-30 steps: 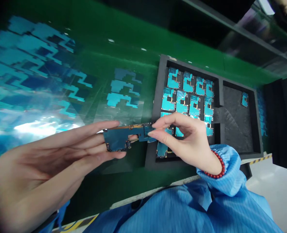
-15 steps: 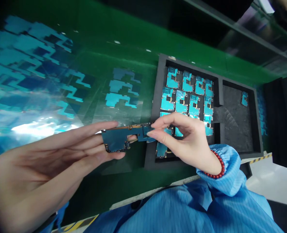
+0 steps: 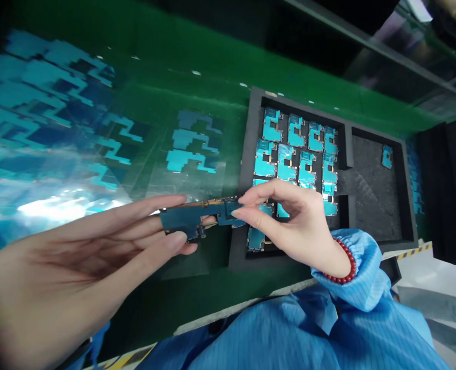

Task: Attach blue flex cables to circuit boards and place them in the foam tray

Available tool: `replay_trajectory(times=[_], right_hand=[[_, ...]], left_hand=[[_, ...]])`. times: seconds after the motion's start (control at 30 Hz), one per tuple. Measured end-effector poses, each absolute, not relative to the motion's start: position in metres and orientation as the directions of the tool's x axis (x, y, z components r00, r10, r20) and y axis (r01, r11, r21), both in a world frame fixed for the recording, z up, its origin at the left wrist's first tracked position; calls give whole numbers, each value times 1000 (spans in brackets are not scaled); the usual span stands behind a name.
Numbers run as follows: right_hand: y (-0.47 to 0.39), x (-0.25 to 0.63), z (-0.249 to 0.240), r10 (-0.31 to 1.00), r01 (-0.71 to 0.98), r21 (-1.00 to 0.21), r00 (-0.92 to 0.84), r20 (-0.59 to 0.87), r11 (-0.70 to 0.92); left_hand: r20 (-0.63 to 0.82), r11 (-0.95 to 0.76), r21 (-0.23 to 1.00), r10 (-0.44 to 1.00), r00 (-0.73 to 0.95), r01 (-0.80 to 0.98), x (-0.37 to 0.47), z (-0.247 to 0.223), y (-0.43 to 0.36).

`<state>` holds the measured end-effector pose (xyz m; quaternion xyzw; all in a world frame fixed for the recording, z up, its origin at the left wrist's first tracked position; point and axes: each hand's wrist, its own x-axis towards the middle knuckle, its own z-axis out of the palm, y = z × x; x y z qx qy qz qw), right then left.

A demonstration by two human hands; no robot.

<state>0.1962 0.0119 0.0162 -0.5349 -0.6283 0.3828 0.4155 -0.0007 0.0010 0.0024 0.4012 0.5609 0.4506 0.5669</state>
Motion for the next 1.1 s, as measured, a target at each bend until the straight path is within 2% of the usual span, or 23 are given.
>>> replay_trajectory(times=[0.17,0.3,0.47,0.93,1.1], right_hand=[[12,196,15,991,365,-922,-83,103,127],[12,196,15,992,367,-922,-84,98,122],[12,196,15,991,359,-925,-96,94,123],[12,196,13,985,367,-921,-151,79,130],[12,196,11,983,377,-915,-163,88,144]], left_hand=[[-248,251,966,967,49,-66,-3,-2,6],[-241,243,967,970,29,-74,-1,-2,6],[-312,306,949,948,-66,-80,4,2,2],[-271,285,942,957,-99,178,0,-3,-1],[-267,280,945,959,-101,167,-2,-3,-2]])
